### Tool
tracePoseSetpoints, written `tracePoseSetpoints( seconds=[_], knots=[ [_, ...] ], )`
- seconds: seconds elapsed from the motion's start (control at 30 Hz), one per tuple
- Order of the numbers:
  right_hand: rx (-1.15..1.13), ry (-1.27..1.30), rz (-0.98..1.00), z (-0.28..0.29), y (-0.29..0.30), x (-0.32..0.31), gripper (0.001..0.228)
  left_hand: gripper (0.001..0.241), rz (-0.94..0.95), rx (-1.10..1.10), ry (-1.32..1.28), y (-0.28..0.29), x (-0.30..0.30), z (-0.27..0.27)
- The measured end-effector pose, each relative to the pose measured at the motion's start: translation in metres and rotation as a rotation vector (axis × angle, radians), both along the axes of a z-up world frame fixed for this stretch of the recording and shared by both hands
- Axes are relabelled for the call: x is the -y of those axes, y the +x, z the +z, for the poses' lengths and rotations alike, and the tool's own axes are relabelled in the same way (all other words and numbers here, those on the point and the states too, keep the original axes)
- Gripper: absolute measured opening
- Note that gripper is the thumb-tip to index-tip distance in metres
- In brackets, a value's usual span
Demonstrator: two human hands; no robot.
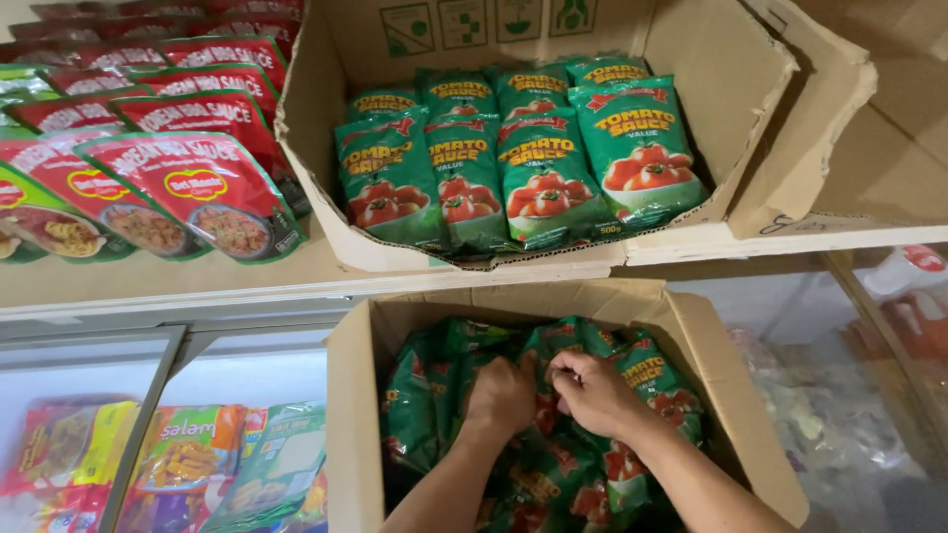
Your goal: Wiping down individual tomato sauce packets with a cloth and organizing them into cardboard boxes on a store shelf.
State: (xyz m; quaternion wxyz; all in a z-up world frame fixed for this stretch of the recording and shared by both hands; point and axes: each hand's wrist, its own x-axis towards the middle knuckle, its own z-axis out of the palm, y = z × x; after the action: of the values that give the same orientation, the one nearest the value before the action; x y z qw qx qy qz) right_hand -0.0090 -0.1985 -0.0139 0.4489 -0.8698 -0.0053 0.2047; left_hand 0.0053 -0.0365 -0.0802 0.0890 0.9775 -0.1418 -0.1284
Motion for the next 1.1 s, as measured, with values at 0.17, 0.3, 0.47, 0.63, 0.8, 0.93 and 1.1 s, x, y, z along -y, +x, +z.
tracePoseSetpoints(
  seconds=[0.17, 0.3, 0.47, 0.63, 0.8, 0.93, 1.1],
  knots=[
    [0.014, -0.071, 0.065, -0.002, 0.004, 0.005, 0.024, 0.051, -0.008, -0.006, 0.007, -0.001, 0.001, 0.005],
    [-0.030, -0.101, 0.106, 0.004, 0.002, 0.003, 0.025, 0.041, 0.051, -0.024, -0.056, 0.000, 0.001, -0.014],
    [-0.001, -0.136, 0.192, -0.009, 0.007, 0.009, 0.026, 0.053, -0.056, 0.022, 0.064, 0.001, 0.000, -0.020],
    [0.392, -0.037, 0.280, -0.053, 0.014, 0.027, 0.032, 0.061, -0.171, 0.092, 0.234, 0.002, 0.002, -0.026],
    [-0.049, 0.256, -0.141, -0.032, 0.007, 0.035, 0.023, 0.063, -0.136, 0.087, 0.164, 0.007, 0.001, -0.036],
    [0.071, 0.657, -0.111, -0.013, -0.006, 0.020, 0.026, 0.047, -0.152, 0.272, 0.170, 0.009, -0.003, -0.060],
    [0.707, -0.030, 0.215, -0.003, -0.025, -0.002, 0.029, 0.049, -0.147, 0.172, 0.142, 0.018, -0.001, -0.069]
  ],
)
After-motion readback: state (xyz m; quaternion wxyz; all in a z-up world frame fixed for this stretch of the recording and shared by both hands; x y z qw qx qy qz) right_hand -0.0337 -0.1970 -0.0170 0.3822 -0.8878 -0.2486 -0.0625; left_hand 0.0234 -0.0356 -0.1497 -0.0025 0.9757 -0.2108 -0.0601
